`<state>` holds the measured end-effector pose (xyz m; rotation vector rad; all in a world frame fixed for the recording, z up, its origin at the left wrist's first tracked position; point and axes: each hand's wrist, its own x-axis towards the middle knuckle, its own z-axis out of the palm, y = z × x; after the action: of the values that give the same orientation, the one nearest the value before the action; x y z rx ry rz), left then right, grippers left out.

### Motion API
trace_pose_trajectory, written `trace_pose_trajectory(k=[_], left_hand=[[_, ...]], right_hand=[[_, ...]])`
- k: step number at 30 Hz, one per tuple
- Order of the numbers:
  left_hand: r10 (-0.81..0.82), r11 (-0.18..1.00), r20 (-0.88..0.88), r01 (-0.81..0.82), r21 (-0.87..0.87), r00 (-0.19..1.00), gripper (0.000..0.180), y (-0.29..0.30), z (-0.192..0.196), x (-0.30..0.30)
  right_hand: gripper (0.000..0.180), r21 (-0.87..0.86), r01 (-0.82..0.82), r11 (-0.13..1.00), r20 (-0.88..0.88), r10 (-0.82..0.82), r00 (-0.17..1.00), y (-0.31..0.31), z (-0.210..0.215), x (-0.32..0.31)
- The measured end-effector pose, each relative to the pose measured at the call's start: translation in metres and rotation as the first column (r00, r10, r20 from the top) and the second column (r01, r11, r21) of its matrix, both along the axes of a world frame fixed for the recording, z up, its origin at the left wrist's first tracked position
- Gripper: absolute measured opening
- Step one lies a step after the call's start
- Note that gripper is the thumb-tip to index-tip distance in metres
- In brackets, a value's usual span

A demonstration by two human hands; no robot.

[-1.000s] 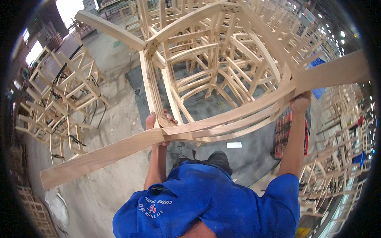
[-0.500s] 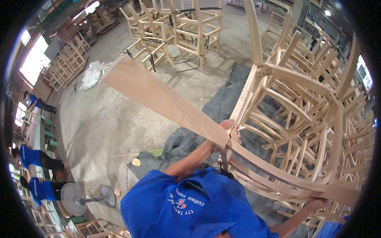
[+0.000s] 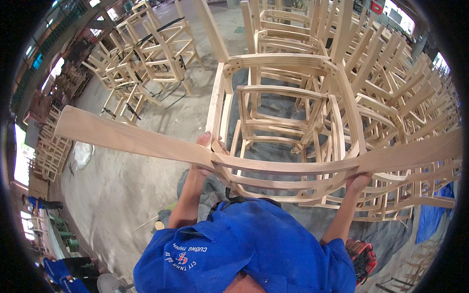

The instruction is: The person assembles wooden chair frames by hand in a factory setting. They pick up chair frames, secure them with black straps, and stack them with other completed units. The process involves repetitive handling of multiple chair frames and straps.

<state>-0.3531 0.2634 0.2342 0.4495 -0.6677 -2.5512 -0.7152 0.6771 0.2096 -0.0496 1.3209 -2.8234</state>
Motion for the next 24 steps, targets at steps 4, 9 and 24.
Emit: trace_pose_trajectory(k=[4,9,24], left_hand=[[-0.096,0.995,-0.020,0.096,0.026,0.995,0.048,-0.021,0.002,-0.004],[-0.100,0.993,-0.041,0.103,0.060,0.994,0.047,-0.025,0.016,-0.021],[-0.051,0.998,0.039,0.052,-0.034,0.998,0.042,-0.017,-0.050,-0.073]], right_hand=[[0.041,-0.068,-0.057,0.996,0.027,0.059,0.998,-0.014,0.001,-0.005],[0.045,-0.089,0.013,0.996,0.105,-0.003,0.994,-0.023,-0.010,-0.005],[0.033,0.044,-0.064,0.997,0.085,0.060,0.995,-0.032,-0.068,-0.037]])
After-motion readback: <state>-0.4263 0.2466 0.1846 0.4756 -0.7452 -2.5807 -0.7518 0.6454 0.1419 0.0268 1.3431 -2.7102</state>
